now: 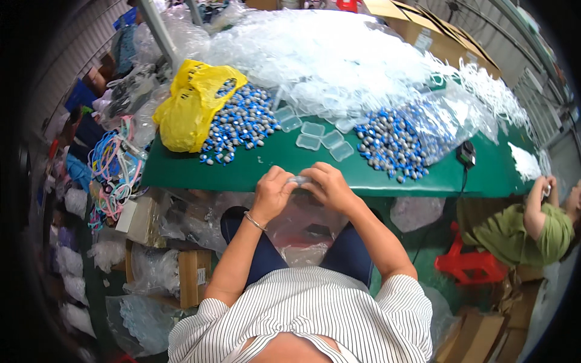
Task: The person sorts small blue and silver electrical components by hand, packaging them into plastic boxes.
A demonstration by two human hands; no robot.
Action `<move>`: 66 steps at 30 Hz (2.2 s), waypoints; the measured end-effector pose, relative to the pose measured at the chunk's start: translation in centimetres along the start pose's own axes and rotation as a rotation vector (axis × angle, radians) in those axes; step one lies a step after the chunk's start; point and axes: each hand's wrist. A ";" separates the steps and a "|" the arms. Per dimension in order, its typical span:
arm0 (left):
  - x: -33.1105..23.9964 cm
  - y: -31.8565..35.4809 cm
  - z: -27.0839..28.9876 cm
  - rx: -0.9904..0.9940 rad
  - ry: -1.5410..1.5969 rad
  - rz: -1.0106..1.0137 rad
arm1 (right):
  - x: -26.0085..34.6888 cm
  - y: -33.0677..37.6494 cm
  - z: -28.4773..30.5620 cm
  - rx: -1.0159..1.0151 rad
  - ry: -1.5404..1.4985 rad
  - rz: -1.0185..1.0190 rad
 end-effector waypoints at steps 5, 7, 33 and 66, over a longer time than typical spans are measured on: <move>-1.7 2.0 -0.4 -0.051 0.053 0.040 | -0.5 0.1 2.1 0.067 -0.017 0.114; -2.1 3.8 -0.9 0.012 0.015 0.061 | -1.3 0.1 3.6 -0.170 0.271 0.066; 6.4 -5.2 2.7 -0.096 -0.806 0.312 | -1.7 1.4 1.7 -0.417 0.498 -0.278; 4.3 -3.4 -0.7 -0.116 -0.113 0.258 | -10.1 -5.0 5.7 -0.183 1.186 -0.120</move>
Point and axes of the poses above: each hand's wrist, its own y-axis away from the middle knuckle, its own z-axis out of the back of the hand, x = y × z, and after that the axes turned 8 degrees about y, right-handed
